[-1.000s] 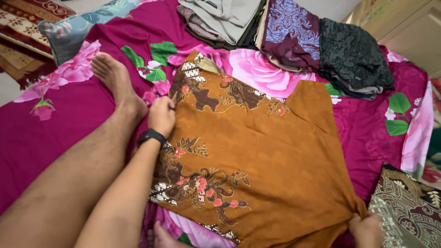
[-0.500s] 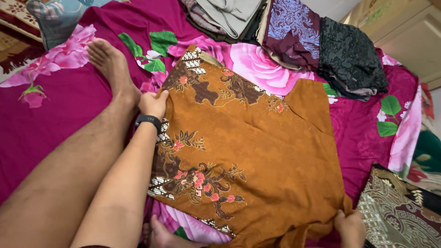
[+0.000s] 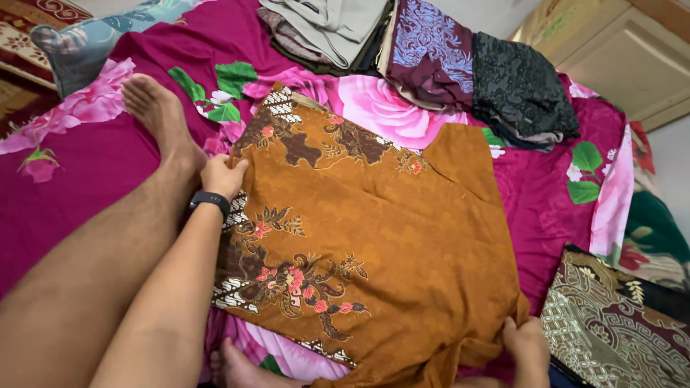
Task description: Folding various pieces of clothing on a bed.
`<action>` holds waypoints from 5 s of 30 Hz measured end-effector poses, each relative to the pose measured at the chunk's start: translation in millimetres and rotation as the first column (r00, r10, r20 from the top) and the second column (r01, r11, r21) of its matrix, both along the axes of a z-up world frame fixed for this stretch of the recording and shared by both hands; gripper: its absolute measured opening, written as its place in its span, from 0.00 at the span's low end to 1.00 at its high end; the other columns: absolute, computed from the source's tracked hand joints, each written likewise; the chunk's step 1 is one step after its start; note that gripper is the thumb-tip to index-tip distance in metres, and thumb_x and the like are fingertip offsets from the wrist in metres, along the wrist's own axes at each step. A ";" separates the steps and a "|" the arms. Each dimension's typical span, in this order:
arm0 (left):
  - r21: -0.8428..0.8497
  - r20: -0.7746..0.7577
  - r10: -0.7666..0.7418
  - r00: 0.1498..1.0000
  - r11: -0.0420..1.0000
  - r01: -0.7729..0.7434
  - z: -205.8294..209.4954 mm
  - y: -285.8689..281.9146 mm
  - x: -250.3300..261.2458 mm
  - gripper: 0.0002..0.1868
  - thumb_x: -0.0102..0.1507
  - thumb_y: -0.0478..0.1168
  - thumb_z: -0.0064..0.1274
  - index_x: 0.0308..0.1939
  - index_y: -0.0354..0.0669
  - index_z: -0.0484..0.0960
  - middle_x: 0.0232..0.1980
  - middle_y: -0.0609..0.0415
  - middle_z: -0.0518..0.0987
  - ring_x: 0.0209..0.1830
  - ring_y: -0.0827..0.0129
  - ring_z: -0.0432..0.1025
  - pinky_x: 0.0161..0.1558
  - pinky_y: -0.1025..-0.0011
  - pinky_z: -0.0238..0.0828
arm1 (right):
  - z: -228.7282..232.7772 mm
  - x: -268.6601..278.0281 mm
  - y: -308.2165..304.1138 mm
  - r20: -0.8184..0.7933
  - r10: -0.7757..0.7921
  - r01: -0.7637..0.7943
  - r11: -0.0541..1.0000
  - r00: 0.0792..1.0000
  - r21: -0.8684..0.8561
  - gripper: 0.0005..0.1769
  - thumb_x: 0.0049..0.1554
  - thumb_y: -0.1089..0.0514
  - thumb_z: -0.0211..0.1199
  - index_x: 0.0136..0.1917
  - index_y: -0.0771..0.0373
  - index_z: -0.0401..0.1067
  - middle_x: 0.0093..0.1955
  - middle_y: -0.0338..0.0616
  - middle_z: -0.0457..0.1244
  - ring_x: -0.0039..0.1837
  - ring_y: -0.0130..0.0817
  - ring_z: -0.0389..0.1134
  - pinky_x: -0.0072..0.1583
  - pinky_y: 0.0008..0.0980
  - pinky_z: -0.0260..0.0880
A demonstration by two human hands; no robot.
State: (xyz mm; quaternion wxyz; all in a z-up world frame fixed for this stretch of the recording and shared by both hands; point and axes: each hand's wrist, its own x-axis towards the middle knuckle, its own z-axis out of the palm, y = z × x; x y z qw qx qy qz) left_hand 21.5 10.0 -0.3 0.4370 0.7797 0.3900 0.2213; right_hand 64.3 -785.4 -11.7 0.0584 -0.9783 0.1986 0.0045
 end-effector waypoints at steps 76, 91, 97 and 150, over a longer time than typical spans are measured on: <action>0.752 -0.366 -0.507 0.780 0.332 0.569 64.7 -208.8 129.7 0.30 0.70 0.56 0.43 0.73 0.50 0.69 0.78 0.43 0.63 0.79 0.51 0.56 0.74 0.42 0.43 | 78.5 110.2 374.4 0.261 0.523 -0.534 0.845 0.812 -0.029 0.37 0.64 0.40 0.51 0.81 0.55 0.52 0.85 0.59 0.41 0.84 0.63 0.36 0.75 0.74 0.27; 0.699 -0.271 -0.713 0.646 0.316 0.642 50.2 -116.3 139.6 0.33 0.68 0.63 0.39 0.74 0.59 0.69 0.80 0.41 0.58 0.79 0.46 0.52 0.74 0.36 0.39 | 71.7 137.7 294.4 0.131 0.604 -0.586 0.796 0.786 -0.152 0.36 0.60 0.50 0.52 0.81 0.56 0.57 0.84 0.60 0.44 0.84 0.60 0.40 0.76 0.71 0.34; 0.719 -0.371 -0.456 0.809 0.411 0.561 84.9 -157.9 138.3 0.31 0.67 0.58 0.44 0.73 0.55 0.71 0.77 0.39 0.61 0.76 0.37 0.52 0.67 0.28 0.34 | 71.0 125.9 311.1 0.275 0.426 -0.398 0.904 0.862 -0.154 0.41 0.53 0.50 0.58 0.78 0.56 0.56 0.86 0.58 0.41 0.86 0.60 0.35 0.75 0.75 0.26; 0.709 -0.373 -0.588 0.718 0.318 0.629 40.4 -221.0 -93.9 0.31 0.67 0.60 0.38 0.74 0.61 0.63 0.80 0.48 0.57 0.79 0.52 0.51 0.73 0.42 0.41 | 81.6 -85.5 301.0 -0.116 0.483 -0.495 0.861 0.868 -0.116 0.43 0.60 0.25 0.42 0.83 0.33 0.36 0.88 0.41 0.26 0.86 0.52 0.24 0.72 0.79 0.21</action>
